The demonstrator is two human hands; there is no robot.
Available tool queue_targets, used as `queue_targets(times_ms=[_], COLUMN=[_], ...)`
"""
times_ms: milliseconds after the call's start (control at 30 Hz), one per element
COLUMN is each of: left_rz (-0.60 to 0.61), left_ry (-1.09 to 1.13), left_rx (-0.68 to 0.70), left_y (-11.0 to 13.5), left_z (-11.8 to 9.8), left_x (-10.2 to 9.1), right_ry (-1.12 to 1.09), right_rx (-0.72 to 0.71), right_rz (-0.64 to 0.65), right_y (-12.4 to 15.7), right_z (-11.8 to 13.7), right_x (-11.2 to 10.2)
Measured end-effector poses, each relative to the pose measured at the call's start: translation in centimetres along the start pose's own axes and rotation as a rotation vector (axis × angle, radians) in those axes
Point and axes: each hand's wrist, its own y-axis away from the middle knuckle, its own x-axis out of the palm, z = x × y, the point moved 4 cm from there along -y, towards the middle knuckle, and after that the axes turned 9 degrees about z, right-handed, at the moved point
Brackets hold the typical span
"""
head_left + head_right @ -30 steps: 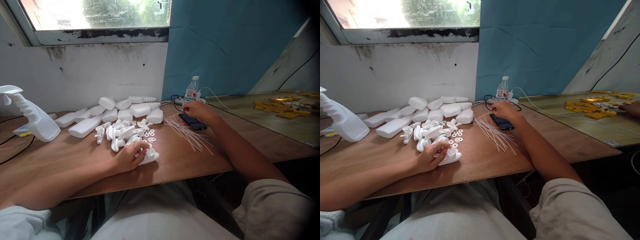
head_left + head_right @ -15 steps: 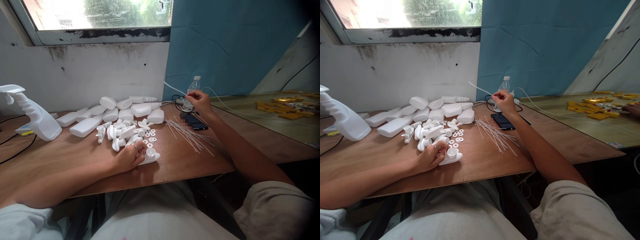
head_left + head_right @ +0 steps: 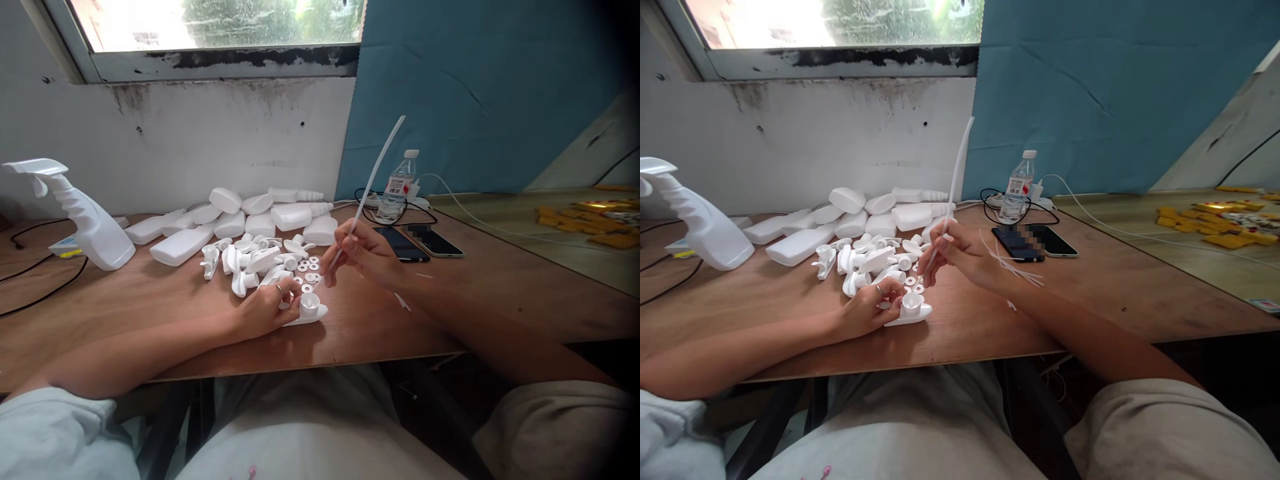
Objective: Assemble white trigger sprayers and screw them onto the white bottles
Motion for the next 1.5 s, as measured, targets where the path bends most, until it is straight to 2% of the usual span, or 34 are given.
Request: queue_targets(times_ms=[200, 500, 667, 800, 900, 1000, 1200, 1500], left_rz=[-0.001, 0.031, 0.038, 0.028, 0.029, 0.036, 0.083, 0.087], left_ry=[0.006, 0.024, 0.036, 0.019, -0.014, -0.035, -0.032, -0.129], left_rx=[0.007, -0.041, -0.033, -0.005, 0.011, 0.028, 0.021, 0.078], left_y=[0.0, 0.1, 0.1, 0.1, 0.0, -0.2, -0.3, -0.4], left_z=[0.0, -0.1, -0.2, -0.3, -0.5, -0.7, -0.4, -0.3], left_x=[0.1, 0.0, 0.1, 0.1, 0.0, -0.1, 0.2, 0.5], right_ry=[0.055, 0.094, 0.14, 0.369, 0.577, 0.667, 0.615, 0.595], right_rx=[0.01, -0.013, 0.037, 0.073, -0.008, -0.029, 0.128, 0.105], right_rz=[0.055, 0.084, 0.073, 0.071, 0.117, 0.126, 0.111, 0.081], right_y=[-0.1, 0.0, 0.1, 0.1, 0.2, 0.3, 0.4, 0.7], right_z=[0.1, 0.1, -0.2, -0.8, -1.0, -1.1, -1.4, -2.0], right_x=[1.6, 1.9, 2.3, 2.3, 2.6, 2.9, 3.7, 4.0])
